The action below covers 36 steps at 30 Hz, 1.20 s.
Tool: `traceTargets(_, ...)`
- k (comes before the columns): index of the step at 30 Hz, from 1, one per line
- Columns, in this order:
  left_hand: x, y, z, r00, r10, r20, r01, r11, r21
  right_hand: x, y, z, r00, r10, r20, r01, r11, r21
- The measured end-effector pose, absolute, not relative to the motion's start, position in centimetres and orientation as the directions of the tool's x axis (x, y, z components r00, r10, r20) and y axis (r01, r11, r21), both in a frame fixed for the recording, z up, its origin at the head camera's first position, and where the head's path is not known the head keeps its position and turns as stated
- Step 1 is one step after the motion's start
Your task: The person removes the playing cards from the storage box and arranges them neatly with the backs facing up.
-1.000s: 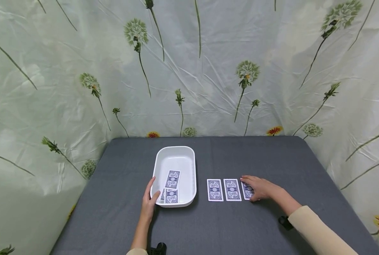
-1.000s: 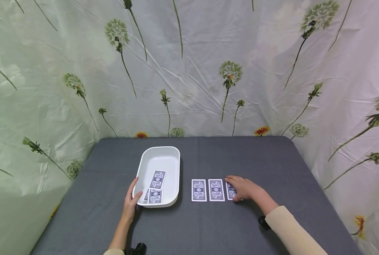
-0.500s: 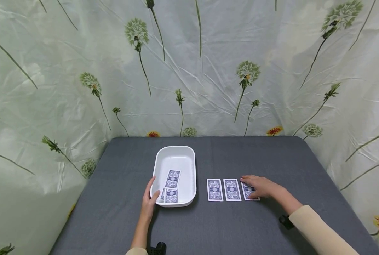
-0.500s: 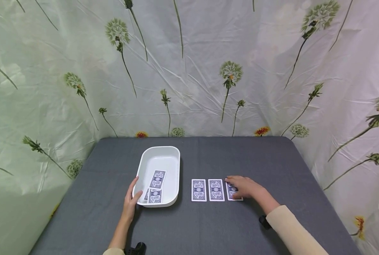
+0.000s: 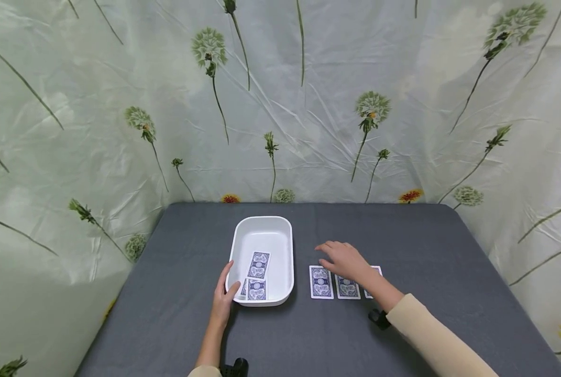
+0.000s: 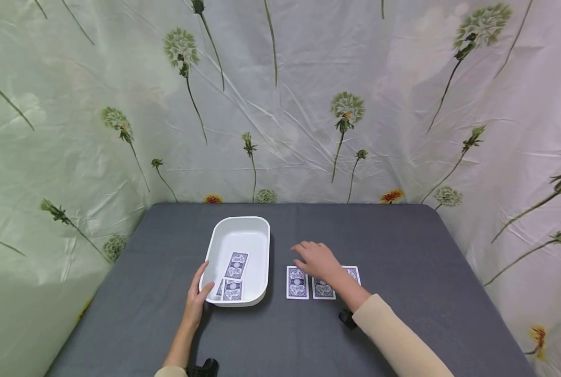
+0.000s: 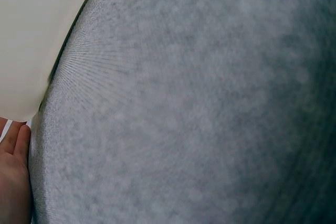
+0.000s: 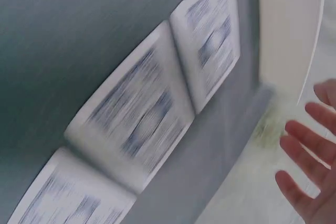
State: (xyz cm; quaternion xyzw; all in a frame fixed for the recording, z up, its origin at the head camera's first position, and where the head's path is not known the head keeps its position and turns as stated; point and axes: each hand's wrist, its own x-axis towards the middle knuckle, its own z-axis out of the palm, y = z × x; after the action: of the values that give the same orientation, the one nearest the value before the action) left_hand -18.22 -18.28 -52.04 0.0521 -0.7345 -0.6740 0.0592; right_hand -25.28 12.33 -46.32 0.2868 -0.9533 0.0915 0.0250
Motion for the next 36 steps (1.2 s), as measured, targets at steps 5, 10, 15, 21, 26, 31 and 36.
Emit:
traceTargets(5, -18.3, -18.2, -52.1, -0.987, -0.161, 0.025, 0.012, 0.078, 0.997, -25.4, 7.7, -46.6, -0.793, -0.552, 0.260, -0.596, 0.792, -0.137)
traceTargets(10, -18.2, -18.3, -52.0, -0.987, -0.158, 0.037, 0.026, 0.073, 0.997, -25.2, 3.7, -47.0, -0.748, -0.575, 0.330, -0.635, 0.765, -0.107)
traceTargets(15, -18.2, -18.3, -51.9, -0.987, -0.152, 0.051, 0.037, 0.090, 0.995, -25.0, 0.5, -47.7, -0.738, -0.603, 0.304, -0.656, 0.747, -0.109)
traceTargets(21, -18.5, -18.7, -52.6, -0.987, -0.148, 0.065, 0.050, 0.101, 0.994, -25.5, -2.1, -48.6, -0.786, -0.595, 0.169, -0.614, 0.784, -0.095)
traceTargets(26, -19.2, -19.1, -54.5, -0.985, -0.160, 0.067, 0.050, 0.111, 0.993, -26.2, -3.3, -49.7, -0.824, -0.567, 0.002, -0.564, 0.819, -0.105)
traceTargets(31, -19.5, -19.1, -55.3, -0.982, -0.167, 0.089, 0.069, 0.122, 0.990, -26.6, -3.9, -50.2, -0.837, -0.519, -0.171, -0.507, 0.855, -0.110)
traceTargets(36, -19.5, -19.1, -55.4, -0.981, -0.166, 0.098, 0.078, 0.125, 0.989, -26.9, -4.1, -50.5, -0.838, -0.496, -0.227, -0.483, 0.868, -0.113)
